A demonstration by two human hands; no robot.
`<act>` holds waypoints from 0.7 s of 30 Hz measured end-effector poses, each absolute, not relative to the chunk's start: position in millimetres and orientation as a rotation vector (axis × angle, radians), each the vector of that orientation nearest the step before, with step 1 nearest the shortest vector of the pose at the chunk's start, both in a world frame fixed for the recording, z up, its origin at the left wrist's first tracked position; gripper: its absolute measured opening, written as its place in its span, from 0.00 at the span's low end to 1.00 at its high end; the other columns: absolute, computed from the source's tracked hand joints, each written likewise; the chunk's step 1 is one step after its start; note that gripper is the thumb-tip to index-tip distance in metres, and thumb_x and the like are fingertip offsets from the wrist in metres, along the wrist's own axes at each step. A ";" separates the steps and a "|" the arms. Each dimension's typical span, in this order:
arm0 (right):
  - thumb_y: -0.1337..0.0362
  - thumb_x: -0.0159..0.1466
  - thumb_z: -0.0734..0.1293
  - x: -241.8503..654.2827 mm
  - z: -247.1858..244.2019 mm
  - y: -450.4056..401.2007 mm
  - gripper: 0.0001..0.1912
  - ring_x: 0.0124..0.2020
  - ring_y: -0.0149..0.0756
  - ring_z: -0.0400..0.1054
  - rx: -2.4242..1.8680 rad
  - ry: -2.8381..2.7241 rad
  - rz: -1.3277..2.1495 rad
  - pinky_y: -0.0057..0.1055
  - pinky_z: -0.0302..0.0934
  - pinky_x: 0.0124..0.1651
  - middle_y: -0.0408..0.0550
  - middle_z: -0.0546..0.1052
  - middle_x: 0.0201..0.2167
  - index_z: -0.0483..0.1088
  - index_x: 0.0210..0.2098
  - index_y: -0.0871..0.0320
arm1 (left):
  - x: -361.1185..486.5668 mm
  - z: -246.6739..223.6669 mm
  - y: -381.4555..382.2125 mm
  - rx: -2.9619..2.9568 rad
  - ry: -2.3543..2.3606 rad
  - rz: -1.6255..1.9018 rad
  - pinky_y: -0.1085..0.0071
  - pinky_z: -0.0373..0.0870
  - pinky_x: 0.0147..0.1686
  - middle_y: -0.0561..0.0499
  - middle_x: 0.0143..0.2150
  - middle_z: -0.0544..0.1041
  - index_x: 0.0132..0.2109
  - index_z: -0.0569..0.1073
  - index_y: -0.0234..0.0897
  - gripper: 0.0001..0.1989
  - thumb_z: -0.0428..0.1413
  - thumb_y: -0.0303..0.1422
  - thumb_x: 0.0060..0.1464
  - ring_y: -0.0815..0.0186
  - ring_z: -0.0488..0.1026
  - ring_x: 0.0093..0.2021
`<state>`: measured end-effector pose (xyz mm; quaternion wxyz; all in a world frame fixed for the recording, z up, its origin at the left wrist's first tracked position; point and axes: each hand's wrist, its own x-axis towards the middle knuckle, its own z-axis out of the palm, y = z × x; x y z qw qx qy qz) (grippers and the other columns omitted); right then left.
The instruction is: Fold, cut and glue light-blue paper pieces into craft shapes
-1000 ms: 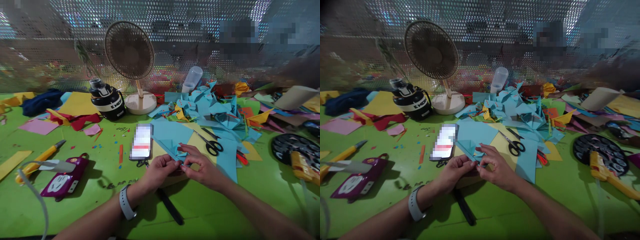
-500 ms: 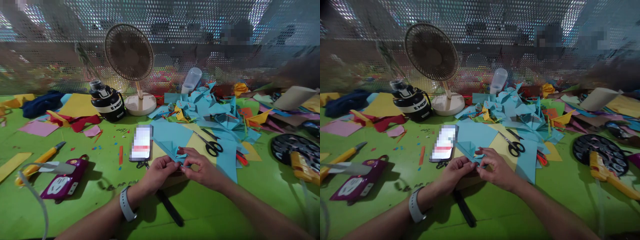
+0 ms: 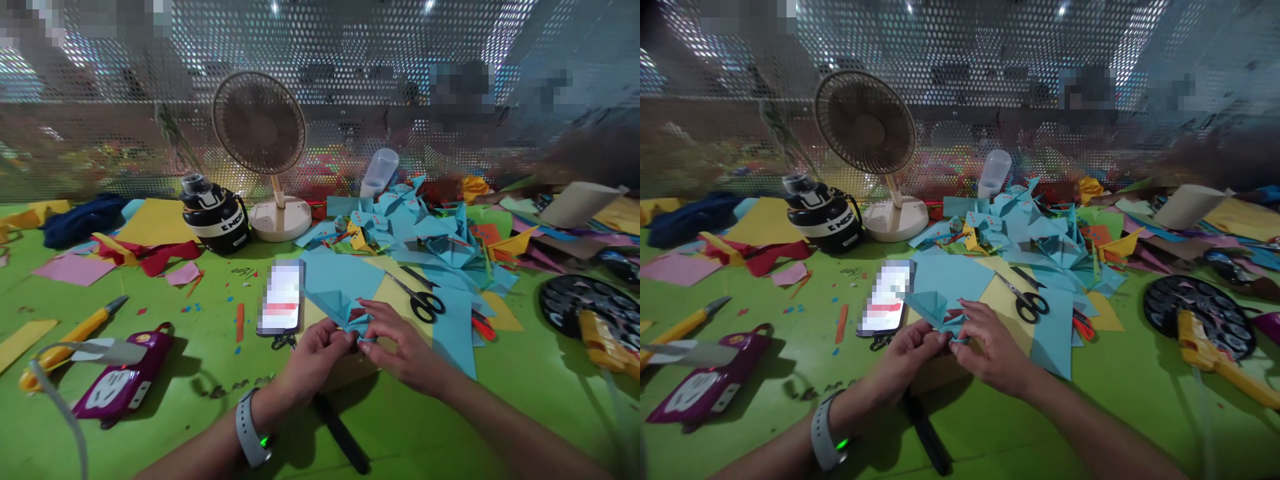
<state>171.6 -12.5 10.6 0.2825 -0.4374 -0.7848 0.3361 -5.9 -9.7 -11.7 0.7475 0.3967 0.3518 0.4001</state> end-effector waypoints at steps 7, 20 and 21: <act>0.66 0.59 0.66 170.1 10.1 -15.0 0.02 0.58 0.44 0.61 -1.157 -2.024 0.857 0.43 0.57 0.57 0.54 0.70 0.53 0.69 0.33 0.55 | -8.5 -4.6 -9.7 0.888 0.780 0.907 0.73 0.62 0.35 0.56 0.25 0.72 0.47 0.70 0.34 0.19 0.62 0.38 0.50 0.71 0.65 0.28; 0.55 0.63 0.64 167.9 9.1 -15.7 0.13 0.31 0.32 0.66 -1.294 -1.684 1.275 0.28 0.61 0.35 0.44 0.72 0.27 0.70 0.32 0.59 | -4.9 -5.1 -12.9 0.911 0.836 1.037 0.73 0.63 0.34 0.56 0.25 0.72 0.50 0.70 0.38 0.20 0.61 0.38 0.51 0.70 0.67 0.29; 0.54 0.62 0.64 165.5 6.8 -16.3 0.14 0.30 0.31 0.65 -1.294 -1.667 1.342 0.28 0.61 0.34 0.44 0.73 0.27 0.71 0.33 0.60 | -4.2 -5.8 -13.3 0.912 0.819 1.040 0.73 0.63 0.34 0.56 0.26 0.72 0.50 0.69 0.37 0.20 0.61 0.38 0.52 0.70 0.67 0.28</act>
